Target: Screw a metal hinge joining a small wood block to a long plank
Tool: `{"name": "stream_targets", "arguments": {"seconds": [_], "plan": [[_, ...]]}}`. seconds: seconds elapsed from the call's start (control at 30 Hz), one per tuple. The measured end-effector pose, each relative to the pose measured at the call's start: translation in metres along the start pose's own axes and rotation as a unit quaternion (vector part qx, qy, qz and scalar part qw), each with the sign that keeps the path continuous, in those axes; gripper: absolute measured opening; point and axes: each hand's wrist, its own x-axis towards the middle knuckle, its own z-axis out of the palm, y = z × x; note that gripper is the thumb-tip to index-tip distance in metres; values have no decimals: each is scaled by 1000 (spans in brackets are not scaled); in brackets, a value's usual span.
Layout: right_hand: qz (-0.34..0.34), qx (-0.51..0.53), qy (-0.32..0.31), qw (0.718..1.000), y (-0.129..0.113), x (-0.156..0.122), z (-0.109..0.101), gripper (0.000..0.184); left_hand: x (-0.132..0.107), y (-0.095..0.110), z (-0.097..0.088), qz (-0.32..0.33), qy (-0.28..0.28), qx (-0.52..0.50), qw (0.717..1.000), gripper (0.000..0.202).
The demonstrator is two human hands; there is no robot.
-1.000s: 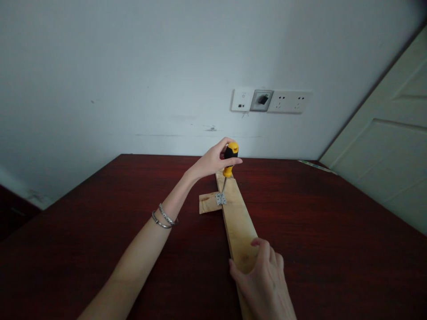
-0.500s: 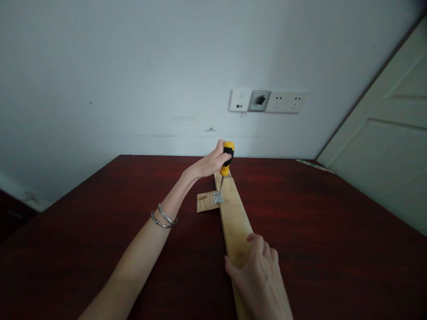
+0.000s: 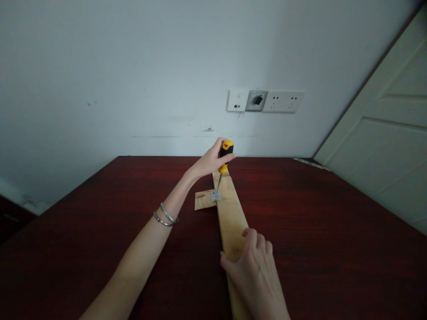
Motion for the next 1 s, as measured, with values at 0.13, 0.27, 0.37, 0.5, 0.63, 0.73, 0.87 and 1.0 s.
{"name": "stream_targets", "arguments": {"seconds": [0.13, 0.27, 0.37, 0.5, 0.63, 0.73, 0.87, 1.0], "plan": [[0, 4, -1, 1000, -1, 0, 0, 36, -1, 3, -4, 1, -24, 39, 999, 21], [0, 5, 0, 1000, -2, 1, 0, 37, -2, 4, -9, -12, -50, 44, 998, 17], [3, 9, -5, 1000, -2, 1, 1, 36, -2, 3, -11, -4, -51, 40, 998, 24], [9, 13, -8, 1000, -1, 1, 2, 36, -1, 0, -12, 12, -35, 24, 999, 32], [7, 8, -10, 1000, -1, 1, 2, 36, 0, -2, -11, 18, -6, 11, 1000, 35], [5, 8, -12, 1000, -1, 1, 3, 36, 1, -3, -10, 16, 2, -12, 1000, 38], [12, 12, -9, 1000, -2, 1, 2, 35, -1, -4, -8, 10, 1, 6, 1000, 40], [18, 15, -15, 1000, -3, 2, 0, 33, -2, 0, -7, 9, -22, 25, 999, 29]]}}
